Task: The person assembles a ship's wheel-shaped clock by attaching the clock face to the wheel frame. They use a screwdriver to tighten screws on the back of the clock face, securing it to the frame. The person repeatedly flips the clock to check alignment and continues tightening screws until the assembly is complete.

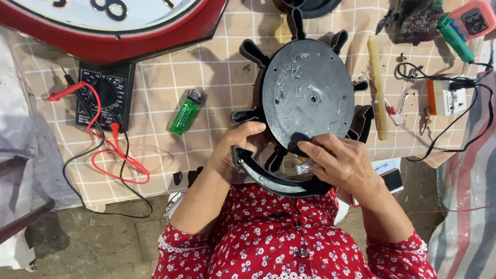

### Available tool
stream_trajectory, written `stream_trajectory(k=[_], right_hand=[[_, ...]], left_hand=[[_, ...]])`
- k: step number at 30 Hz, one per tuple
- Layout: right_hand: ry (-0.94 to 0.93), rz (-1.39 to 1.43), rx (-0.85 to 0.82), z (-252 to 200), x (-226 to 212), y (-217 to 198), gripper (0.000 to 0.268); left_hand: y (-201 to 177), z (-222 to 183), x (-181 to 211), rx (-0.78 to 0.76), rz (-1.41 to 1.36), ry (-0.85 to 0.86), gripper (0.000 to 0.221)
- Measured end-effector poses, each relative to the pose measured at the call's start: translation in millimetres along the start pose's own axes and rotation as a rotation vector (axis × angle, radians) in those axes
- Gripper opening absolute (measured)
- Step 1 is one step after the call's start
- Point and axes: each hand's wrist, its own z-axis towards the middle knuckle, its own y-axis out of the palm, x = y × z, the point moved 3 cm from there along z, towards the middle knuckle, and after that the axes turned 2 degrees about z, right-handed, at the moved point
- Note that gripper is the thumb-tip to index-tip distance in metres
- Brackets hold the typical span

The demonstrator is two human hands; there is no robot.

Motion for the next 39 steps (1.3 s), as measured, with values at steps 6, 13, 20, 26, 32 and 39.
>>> stream_trajectory(k=[6, 13, 20, 26, 32, 39], right_hand=[[0.026, 0.007, -0.049, -3.9, -1.1, 11.5, 0.033], [0.098, 0.031, -0.074, -3.7, 0.2, 8.9, 0.032], [0.375, -0.066, -0.032, -52.1, 30.0, -2.1, 0.030], [0.343, -0.097, -0.104, -14.5, -0.5, -8.6, 0.043], [0.275, -0.139, -0.095, -18.3, 2.0, -3.8, 0.028], [0.130, -0.160, 0.026, -23.2, 7.6, -10.7, 0.022]], left_hand=[[-29.0, 7.8, -2.9, -0.073, -0.011, 0.034, 0.025], [-37.8, 7.3, -0.2, -0.100, 0.089, 0.066, 0.033], [-61.9, 15.0, -5.9, 0.036, 0.234, 0.000, 0.049], [-76.2, 28.1, -27.6, 0.041, 0.221, 0.006, 0.032], [-45.6, 13.6, 1.5, 0.056, 0.268, -0.066, 0.019], [-43.4, 28.4, 12.9, 0.039, 0.453, -0.129, 0.031]])
